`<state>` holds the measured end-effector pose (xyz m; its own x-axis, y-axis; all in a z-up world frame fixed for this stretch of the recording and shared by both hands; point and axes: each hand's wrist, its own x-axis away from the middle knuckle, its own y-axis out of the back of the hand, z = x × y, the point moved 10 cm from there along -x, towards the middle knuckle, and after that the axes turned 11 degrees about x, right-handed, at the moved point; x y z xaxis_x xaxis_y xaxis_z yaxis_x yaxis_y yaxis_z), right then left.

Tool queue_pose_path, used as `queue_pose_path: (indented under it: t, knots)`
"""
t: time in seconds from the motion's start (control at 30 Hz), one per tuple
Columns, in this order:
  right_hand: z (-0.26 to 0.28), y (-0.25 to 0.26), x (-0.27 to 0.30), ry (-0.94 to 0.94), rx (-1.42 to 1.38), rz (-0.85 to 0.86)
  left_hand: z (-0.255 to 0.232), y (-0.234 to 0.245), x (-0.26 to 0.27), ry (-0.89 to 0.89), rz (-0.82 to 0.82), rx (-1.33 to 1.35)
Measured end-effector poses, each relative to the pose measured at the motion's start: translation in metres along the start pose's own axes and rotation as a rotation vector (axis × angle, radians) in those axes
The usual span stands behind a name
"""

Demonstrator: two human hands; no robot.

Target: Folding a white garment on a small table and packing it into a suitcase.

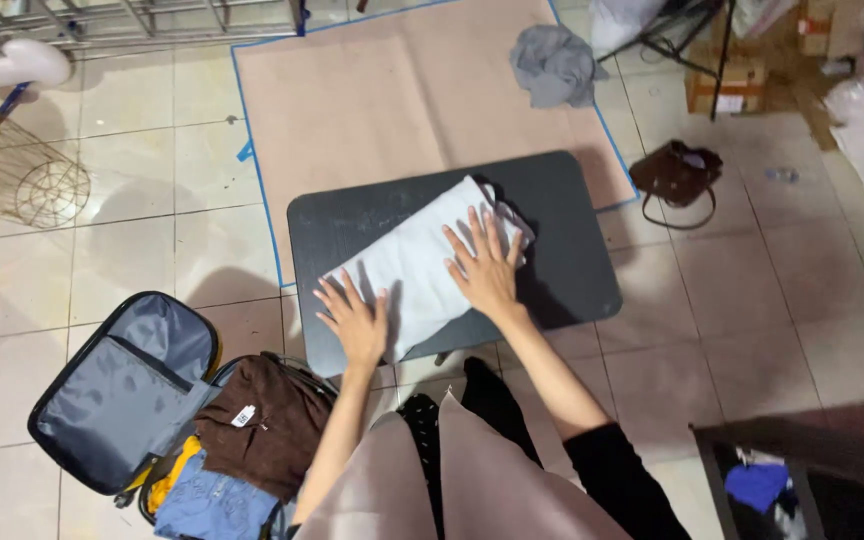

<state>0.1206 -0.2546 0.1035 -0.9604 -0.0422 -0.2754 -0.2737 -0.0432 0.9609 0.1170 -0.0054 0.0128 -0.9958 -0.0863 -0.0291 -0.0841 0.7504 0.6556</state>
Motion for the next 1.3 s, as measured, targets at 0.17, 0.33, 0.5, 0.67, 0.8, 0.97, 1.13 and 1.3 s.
queue_pose_path:
  t: [0.17, 0.33, 0.5, 0.67, 0.8, 0.97, 1.13, 1.3]
  knots:
    - [-0.045, -0.096, -0.006, 0.052, 0.114, 0.186, -0.009, -0.034, 0.02, 0.114, 0.028, -0.153]
    - [-0.055, -0.11, 0.005, 0.089, -0.072, 0.093, -0.009, -0.034, 0.024, 0.131, -0.053, -0.177]
    - [-0.075, -0.115, -0.011, 0.121, -0.058, 0.208, 0.018, -0.026, 0.036, 0.204, -0.335, -0.102]
    - [-0.089, -0.097, -0.043, 0.139, -0.145, 0.232, 0.021, -0.023, 0.04, 0.341, -0.355, -0.142]
    - [-0.087, -0.105, -0.039, 0.206, -0.294, 0.126, 0.004, -0.023, 0.037, 0.373, -0.209, -0.199]
    - [-0.083, -0.115, -0.034, 0.212, -0.209, 0.182, -0.012, -0.03, 0.04, 0.313, -0.143, -0.248]
    - [-0.081, -0.119, -0.035, 0.211, -0.158, 0.255, -0.022, -0.038, 0.032, 0.352, -0.084, -0.267]
    - [-0.081, -0.121, -0.039, 0.223, -0.123, 0.252, -0.026, -0.041, 0.024, 0.403, -0.069, -0.288]
